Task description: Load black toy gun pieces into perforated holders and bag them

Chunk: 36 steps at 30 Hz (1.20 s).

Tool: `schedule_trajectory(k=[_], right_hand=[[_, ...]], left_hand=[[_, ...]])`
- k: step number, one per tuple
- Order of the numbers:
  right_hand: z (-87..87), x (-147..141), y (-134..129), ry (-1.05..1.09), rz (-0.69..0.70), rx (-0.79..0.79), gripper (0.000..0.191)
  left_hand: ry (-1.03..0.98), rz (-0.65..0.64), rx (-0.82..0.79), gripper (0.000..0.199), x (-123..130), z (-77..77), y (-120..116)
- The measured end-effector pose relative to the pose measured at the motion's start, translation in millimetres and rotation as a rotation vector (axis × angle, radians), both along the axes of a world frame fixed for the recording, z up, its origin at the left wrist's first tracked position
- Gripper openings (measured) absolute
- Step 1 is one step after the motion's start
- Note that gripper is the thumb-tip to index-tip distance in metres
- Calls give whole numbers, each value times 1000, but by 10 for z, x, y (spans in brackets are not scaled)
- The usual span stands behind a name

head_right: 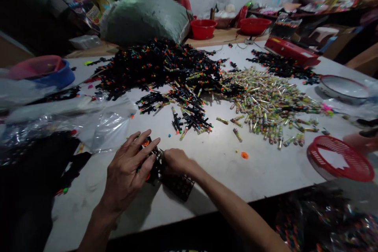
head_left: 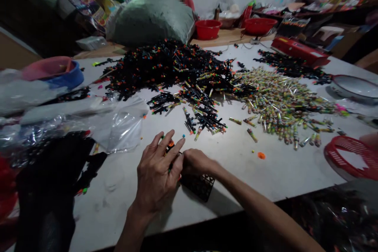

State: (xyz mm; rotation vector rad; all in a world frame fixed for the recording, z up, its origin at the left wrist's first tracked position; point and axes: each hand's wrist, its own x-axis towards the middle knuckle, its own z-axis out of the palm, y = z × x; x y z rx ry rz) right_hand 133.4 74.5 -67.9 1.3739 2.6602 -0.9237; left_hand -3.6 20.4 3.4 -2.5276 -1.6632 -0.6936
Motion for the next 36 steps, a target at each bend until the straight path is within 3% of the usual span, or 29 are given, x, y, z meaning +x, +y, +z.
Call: schedule_trajectory(k=[2,4,6,9,12,17,23,26,29,32,36], right_hand=[[83,68,375,-78,-17,55,22],[133,88,769,-149,-178,241,27],[138,57,1081,-167,-228,347,32],[95,-15,1328,-151,-162,384,30],[69,-9,1393,-128,-119,408,26],[79,190,1205,-76,-183,459,27],[-148,303,360,272,-391,314,22],[-205,284,68,141,-297,258,22],[-128,278,0,-76,-154,174,21],[-1,336,40,-199,-118,99,24],[51,466,77,-98,-112,-4,13]], left_hand=[[-15,16,9,37,5,-1,-1],[-18,18,17,37,13,-5,-7],[-16,21,15,37,19,-10,-12],[-5,19,7,37,17,-18,-9],[3,12,19,37,10,-27,1],[-25,1,57,37,10,-43,5],[-14,-3,45,37,11,-44,7],[-15,2,43,37,12,-22,-2],[-21,6,44,37,16,-7,-9],[-30,5,49,37,20,-9,-9],[-37,7,54,37,27,-18,-5]])
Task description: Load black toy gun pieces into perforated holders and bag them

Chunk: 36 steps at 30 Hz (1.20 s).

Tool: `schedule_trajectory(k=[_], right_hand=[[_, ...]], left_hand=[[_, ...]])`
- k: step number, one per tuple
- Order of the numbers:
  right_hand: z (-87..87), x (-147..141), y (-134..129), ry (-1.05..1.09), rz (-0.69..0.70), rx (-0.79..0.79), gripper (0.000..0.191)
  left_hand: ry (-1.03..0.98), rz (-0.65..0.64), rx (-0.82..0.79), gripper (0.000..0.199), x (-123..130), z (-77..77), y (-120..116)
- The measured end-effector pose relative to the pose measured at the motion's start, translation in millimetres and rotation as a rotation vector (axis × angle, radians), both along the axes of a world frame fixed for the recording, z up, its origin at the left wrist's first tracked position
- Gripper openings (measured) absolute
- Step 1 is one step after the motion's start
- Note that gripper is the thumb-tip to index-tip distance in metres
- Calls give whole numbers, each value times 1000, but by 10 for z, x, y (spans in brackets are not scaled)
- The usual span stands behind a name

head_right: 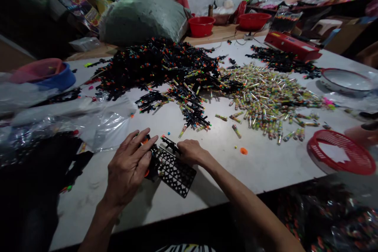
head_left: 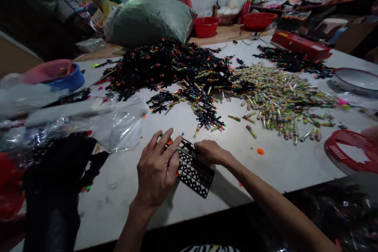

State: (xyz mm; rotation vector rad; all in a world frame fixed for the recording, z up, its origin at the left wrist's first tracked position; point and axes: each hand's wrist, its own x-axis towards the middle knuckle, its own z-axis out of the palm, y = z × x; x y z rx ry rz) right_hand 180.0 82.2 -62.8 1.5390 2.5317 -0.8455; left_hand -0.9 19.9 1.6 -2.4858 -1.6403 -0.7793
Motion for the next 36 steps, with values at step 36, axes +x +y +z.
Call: schedule_trajectory(k=[36], right_hand=[[-5,132,618,5,-228,163,40]], left_hand=[[35,23,22,40,9,-60,25]])
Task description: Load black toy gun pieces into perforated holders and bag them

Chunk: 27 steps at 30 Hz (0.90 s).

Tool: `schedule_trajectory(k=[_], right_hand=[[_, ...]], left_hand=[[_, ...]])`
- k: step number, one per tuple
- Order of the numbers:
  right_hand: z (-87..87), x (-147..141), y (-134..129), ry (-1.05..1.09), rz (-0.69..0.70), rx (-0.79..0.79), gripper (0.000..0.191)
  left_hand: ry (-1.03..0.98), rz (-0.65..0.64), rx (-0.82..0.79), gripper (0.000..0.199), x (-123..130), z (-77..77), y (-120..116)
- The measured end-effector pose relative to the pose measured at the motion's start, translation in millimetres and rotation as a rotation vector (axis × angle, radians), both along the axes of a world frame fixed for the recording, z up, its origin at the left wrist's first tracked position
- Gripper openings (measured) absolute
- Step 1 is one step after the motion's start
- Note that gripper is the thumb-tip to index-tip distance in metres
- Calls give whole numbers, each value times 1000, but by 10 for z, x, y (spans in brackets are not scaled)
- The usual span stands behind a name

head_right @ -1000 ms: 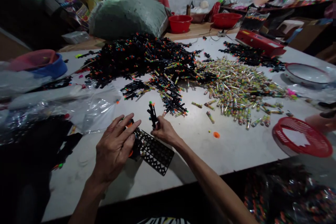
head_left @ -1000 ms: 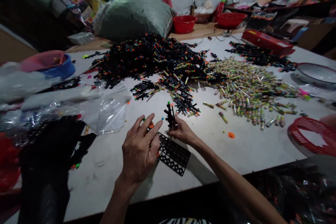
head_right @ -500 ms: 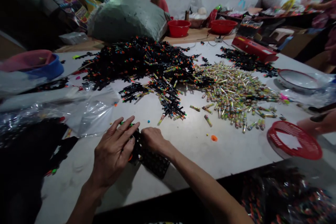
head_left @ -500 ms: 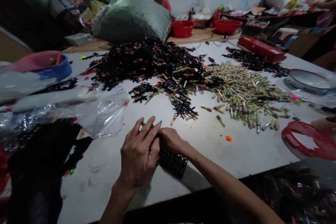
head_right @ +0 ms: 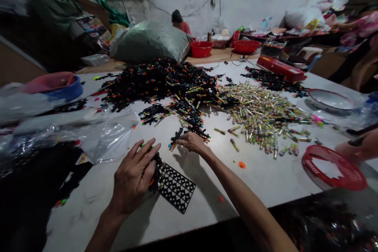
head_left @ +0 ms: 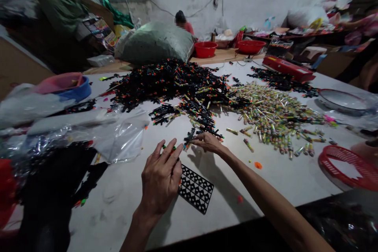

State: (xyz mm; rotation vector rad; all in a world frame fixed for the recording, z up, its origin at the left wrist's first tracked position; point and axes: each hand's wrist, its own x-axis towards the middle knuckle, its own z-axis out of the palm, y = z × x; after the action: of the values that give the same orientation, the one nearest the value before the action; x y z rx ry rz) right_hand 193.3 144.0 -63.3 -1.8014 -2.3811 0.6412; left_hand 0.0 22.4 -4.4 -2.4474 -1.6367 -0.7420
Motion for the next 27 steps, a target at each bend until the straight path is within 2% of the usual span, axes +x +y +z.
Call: schedule_trajectory(k=[2,5,7,10,13,18,24,27], right_hand=[[29,13,81,-27,-29,76,32],[89,-35,328,-142,-154,167,29],[100,-146,455,-151,-116,170,29],[44,-389,478,-141,52,175,26],[-42,-575,402,-143,176,201,26],[-101,-581,251,-171,218,206,27],[-202,-213,-271,-147,280,238,25],[-267,101,-529,-108,187,325,32]], left_hand=[[0,-4,1,40,-4,-1,-6],[1,-6,7,40,-7,-1,-8],[7,-9,10,41,-12,-3,-4],[21,-12,16,42,-19,-8,3],[30,-13,24,43,-24,-16,1],[29,-16,34,43,-27,-25,-6],[50,-21,39,41,-44,-11,5],[45,-17,27,40,-48,-2,2]])
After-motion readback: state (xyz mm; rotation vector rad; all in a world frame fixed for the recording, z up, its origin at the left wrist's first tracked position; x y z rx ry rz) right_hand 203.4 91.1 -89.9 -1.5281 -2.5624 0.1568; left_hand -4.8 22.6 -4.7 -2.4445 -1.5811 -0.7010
